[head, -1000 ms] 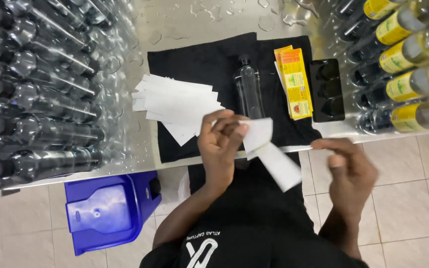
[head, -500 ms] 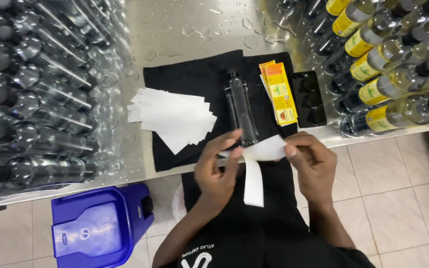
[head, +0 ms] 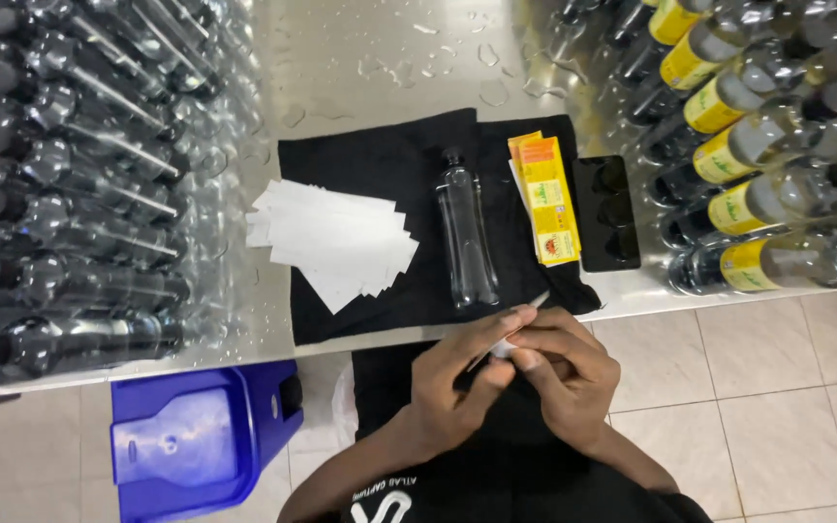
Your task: Manually applying adhesive labels to clear plastic bottles on a production line table.
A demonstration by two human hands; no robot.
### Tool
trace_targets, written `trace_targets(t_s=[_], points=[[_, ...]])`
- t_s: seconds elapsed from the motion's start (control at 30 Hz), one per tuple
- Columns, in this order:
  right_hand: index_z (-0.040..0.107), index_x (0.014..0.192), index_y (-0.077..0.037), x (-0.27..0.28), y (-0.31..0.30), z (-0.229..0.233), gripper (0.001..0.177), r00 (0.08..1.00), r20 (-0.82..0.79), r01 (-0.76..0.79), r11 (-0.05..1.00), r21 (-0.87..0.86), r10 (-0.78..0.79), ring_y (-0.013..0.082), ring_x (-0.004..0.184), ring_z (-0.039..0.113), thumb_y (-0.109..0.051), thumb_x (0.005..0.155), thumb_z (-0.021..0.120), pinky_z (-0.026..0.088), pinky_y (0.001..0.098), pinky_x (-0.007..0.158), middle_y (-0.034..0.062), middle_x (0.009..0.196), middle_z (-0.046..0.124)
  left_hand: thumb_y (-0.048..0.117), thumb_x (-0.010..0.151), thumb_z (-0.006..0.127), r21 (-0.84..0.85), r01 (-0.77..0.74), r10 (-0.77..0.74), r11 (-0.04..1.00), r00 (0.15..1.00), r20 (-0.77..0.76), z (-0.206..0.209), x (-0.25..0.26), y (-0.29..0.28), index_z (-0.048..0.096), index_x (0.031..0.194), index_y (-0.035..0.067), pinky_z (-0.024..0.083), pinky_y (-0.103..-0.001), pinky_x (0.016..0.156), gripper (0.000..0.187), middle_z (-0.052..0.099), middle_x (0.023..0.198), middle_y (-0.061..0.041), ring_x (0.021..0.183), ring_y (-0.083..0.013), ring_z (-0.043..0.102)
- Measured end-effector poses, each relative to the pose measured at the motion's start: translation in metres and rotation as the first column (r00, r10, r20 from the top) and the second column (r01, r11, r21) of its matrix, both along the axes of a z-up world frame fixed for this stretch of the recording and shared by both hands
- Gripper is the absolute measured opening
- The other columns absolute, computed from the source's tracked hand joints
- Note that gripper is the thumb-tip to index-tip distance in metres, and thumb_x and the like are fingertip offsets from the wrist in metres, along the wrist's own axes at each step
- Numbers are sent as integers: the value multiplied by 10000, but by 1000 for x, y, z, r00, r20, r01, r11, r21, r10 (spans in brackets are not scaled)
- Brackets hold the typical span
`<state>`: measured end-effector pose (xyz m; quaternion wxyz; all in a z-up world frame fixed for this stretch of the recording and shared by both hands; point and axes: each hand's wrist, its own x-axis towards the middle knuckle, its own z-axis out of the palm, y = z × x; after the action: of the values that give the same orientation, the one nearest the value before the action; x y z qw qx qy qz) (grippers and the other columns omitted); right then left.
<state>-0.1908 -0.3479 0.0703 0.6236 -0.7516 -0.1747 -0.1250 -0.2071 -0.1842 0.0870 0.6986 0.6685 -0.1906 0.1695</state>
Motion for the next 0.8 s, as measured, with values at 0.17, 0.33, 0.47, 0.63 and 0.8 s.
trace_targets(t_s=[0.17, 0.33, 0.47, 0.63, 0.8], points=[[789, 1088, -19, 7, -2, -3, 158, 999, 6, -38, 999, -34, 38, 197, 939, 780, -143, 1008, 733, 635, 211, 762, 153, 1106, 769, 192, 1181, 537, -67, -70, 65, 995, 995, -74, -4, 13, -6, 703, 1300, -20, 691, -377, 1081, 294, 784, 1278, -199, 1218, -336, 807], [786, 1072, -28, 15, -8, -6, 169, 999, -19, -29, 996, -82, 27, 156, 838, 739, -177, 1010, 733, 558, 196, 677, 141, 1074, 757, 257, 1183, 518, -152, 11, -43, 988, 977, -209, -6, 22, -2, 713, 1298, -46, 669, -384, 1106, 378, 769, 1301, -238, 1238, -366, 791], [779, 1104, -37, 20, -9, -8, 163, 995, -90, -54, 996, -64, 48, 130, 764, 666, -168, 1028, 720, 507, 205, 686, 131, 1054, 738, 356, 1144, 552, -258, -29, -81, 966, 911, -403, -7, 31, 2, 754, 1239, -20, 679, -358, 997, 437, 800, 1247, -221, 1163, -336, 812], [708, 1105, 5, 23, -12, -13, 171, 988, -152, -16, 997, 74, 27, 259, 745, 808, -155, 1055, 681, 669, 276, 715, 176, 1054, 682, 488, 1075, 538, -330, -326, 52, 886, 777, -628, -28, 63, 38, 774, 1131, -14, 636, -391, 924, 557, 827, 1118, -196, 1023, -288, 803], [620, 1123, -64, 33, -35, -30, 187, 980, -80, 197, 929, 312, -181, 289, 790, 687, -230, 1097, 702, 697, 399, 639, 144, 1046, 597, 334, 1034, 658, -360, -692, 362, 626, 667, -651, -75, 104, 125, 771, 1198, 4, 630, -387, 1048, 385, 818, 1212, -208, 1159, -284, 798]])
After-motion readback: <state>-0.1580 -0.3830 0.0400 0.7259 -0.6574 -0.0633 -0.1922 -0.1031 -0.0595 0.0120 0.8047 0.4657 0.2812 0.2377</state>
